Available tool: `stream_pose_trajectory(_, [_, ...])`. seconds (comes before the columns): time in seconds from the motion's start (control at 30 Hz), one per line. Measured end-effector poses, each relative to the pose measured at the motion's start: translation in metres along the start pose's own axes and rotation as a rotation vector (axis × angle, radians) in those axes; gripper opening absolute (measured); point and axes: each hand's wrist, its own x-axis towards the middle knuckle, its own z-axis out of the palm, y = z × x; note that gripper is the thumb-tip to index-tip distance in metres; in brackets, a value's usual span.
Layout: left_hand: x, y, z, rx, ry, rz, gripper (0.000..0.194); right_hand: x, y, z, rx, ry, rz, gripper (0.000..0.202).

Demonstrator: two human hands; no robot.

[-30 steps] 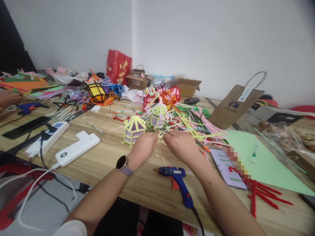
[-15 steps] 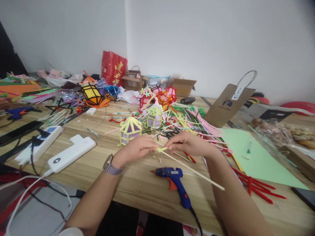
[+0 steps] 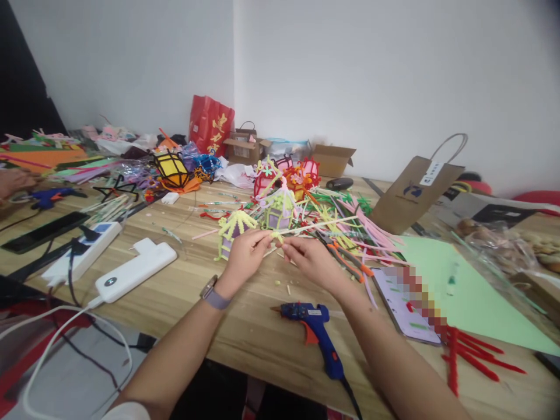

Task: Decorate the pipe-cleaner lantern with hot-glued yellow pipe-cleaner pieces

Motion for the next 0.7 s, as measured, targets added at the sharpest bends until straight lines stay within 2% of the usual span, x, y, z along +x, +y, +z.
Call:
stream_pose_trajectory(0.1, [-0.002,-0.005,0.004,0.167,0.015,0.108,0.027,-0.003,-0.012,0.006,-0.272,0.015,0.048,0.023])
stream_pose_trajectory(0.2, [-0.003,-0.008,0.005,0.244,-0.023,0.176,0.029,-0.008,-0.022,0.001,-0.536,-0.059,0.053,0.021])
stream_pose_trajectory(0.37, [-0.005,0.001,0.005,0.399,-0.194,0.215,0.028,-0.012,-0.024,-0.015,-0.803,-0.162,0.002,0.021])
stream_pose_trajectory(0.53, [-0.007,0.011,0.002,0.567,-0.395,0.370,0.027,-0.010,-0.012,-0.026,-0.672,-0.166,-0.042,0.020])
stream_pose_trajectory(0.7, [-0.009,0.017,0.000,0.575,-0.484,0.550,0.027,-0.006,0.002,-0.026,-0.422,-0.238,0.000,0.019])
